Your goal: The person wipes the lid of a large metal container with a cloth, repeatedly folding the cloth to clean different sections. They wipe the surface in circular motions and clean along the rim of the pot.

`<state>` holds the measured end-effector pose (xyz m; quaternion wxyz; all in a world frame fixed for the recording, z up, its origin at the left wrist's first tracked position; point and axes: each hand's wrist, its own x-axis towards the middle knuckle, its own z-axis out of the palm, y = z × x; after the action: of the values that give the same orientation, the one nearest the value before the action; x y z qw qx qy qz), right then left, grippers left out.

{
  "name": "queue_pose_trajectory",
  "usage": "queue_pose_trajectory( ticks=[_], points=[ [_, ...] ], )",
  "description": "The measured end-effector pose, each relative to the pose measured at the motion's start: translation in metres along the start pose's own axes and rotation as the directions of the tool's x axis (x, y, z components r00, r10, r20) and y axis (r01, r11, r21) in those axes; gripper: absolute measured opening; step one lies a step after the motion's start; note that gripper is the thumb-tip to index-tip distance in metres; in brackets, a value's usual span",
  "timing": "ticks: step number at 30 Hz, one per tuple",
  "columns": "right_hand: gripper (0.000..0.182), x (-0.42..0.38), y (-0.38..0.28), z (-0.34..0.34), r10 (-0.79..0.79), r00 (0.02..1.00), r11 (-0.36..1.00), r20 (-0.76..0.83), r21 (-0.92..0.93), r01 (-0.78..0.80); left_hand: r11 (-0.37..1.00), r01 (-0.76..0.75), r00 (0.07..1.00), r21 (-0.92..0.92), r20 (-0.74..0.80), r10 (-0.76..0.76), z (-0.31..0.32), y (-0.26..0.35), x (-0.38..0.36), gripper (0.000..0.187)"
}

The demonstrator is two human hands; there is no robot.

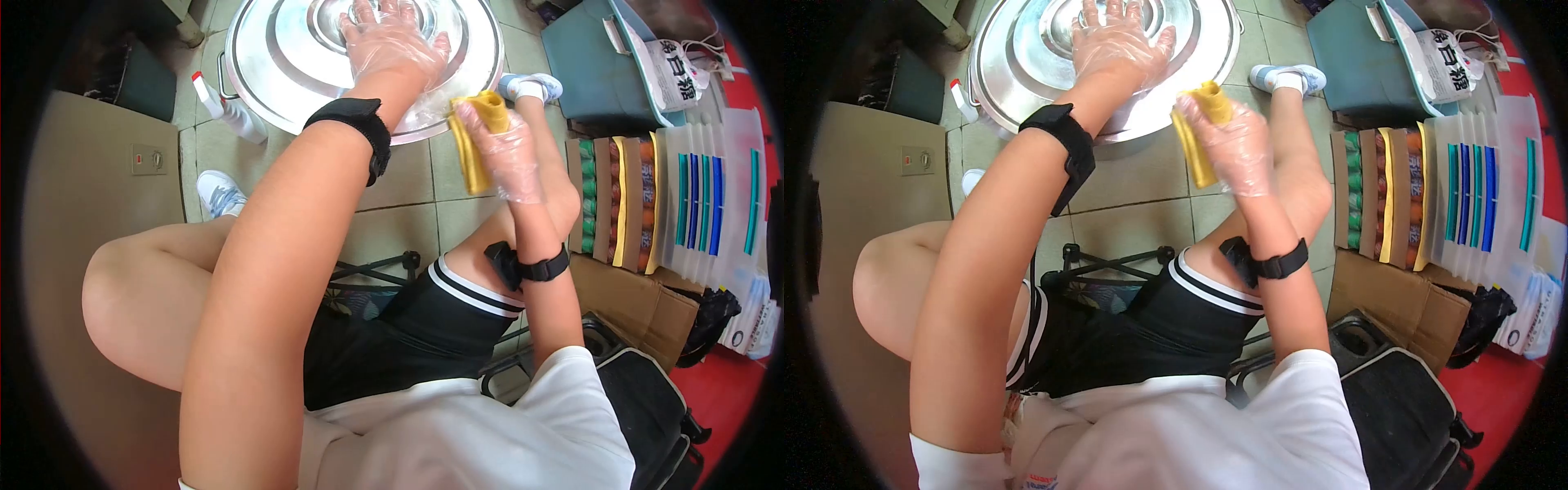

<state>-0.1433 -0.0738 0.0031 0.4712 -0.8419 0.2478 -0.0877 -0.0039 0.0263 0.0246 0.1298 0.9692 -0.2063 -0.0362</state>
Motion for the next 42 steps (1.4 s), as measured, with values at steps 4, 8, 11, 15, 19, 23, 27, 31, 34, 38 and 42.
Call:
queue_pose_trajectory(
  ticks=[4, 8, 11, 15, 19, 23, 27, 31, 34, 38, 42],
  points=[
    [0.050, 0.037, 0.006, -0.026, 0.025, 0.989, 0.987, -0.143, -0.155, -0.048, 0.998, -0.007, 1.000, -0.058, -0.018, 0.006, 0.005, 0.001, 0.000, 0.071],
    [0.057, 0.073, -0.008, -0.044, -0.054, 0.980, 0.850, -0.194, -0.524, -0.057, 0.999, 0.007, 1.000, -0.033, -0.012, -0.008, 0.003, 0.003, 0.001, 0.073],
    [0.054, 0.072, -0.019, -0.036, -0.092, 0.967, 0.787, -0.236, -0.613, -0.074, 1.000, 0.022, 1.000, 0.010, 0.004, -0.022, 0.001, 0.005, 0.004, 0.073],
    [0.050, 0.038, -0.028, -0.021, -0.106, 0.974, 0.787, -0.202, -0.616, -0.042, 0.997, -0.017, 0.999, -0.071, -0.029, 0.015, -0.004, 0.000, -0.002, 0.070],
    [0.037, -0.009, -0.028, 0.006, -0.143, 0.973, 0.883, -0.181, -0.467, 0.044, 0.993, -0.014, 1.000, -0.116, 0.024, 0.017, 0.011, 0.001, 0.003, 0.068],
    [0.028, -0.026, -0.034, 0.027, -0.274, 0.947, 0.867, -0.166, -0.469, 0.169, 0.999, -0.047, 0.962, 0.004, -0.270, 0.046, 0.029, -0.006, 0.013, 0.061],
    [0.032, -0.019, -0.032, 0.021, -0.250, 0.949, 0.871, -0.193, -0.472, 0.133, 0.993, -0.022, 0.998, 0.113, -0.061, 0.029, 0.017, -0.005, 0.010, 0.069],
    [0.045, 0.015, -0.006, -0.003, -0.087, 0.948, 0.911, -0.305, -0.410, -0.048, 0.996, -0.023, 0.999, 0.088, -0.023, 0.025, 0.012, -0.004, 0.009, 0.069],
    [0.051, 0.045, 0.011, -0.022, 0.012, 0.932, 0.968, -0.361, -0.229, -0.101, 0.994, -0.030, 1.000, 0.102, -0.001, 0.030, 0.008, -0.002, 0.007, 0.070],
    [0.052, 0.062, 0.053, -0.022, 0.110, 0.940, 0.994, -0.322, 0.025, -0.108, 0.994, -0.008, 1.000, 0.108, 0.009, 0.007, 0.005, 0.000, 0.007, 0.070],
    [0.044, 0.047, 0.067, -0.012, 0.470, 0.881, 0.669, -0.056, 0.673, -0.315, 0.992, 0.015, 0.999, 0.125, 0.028, -0.018, 0.005, 0.002, 0.009, 0.069]
  ],
)
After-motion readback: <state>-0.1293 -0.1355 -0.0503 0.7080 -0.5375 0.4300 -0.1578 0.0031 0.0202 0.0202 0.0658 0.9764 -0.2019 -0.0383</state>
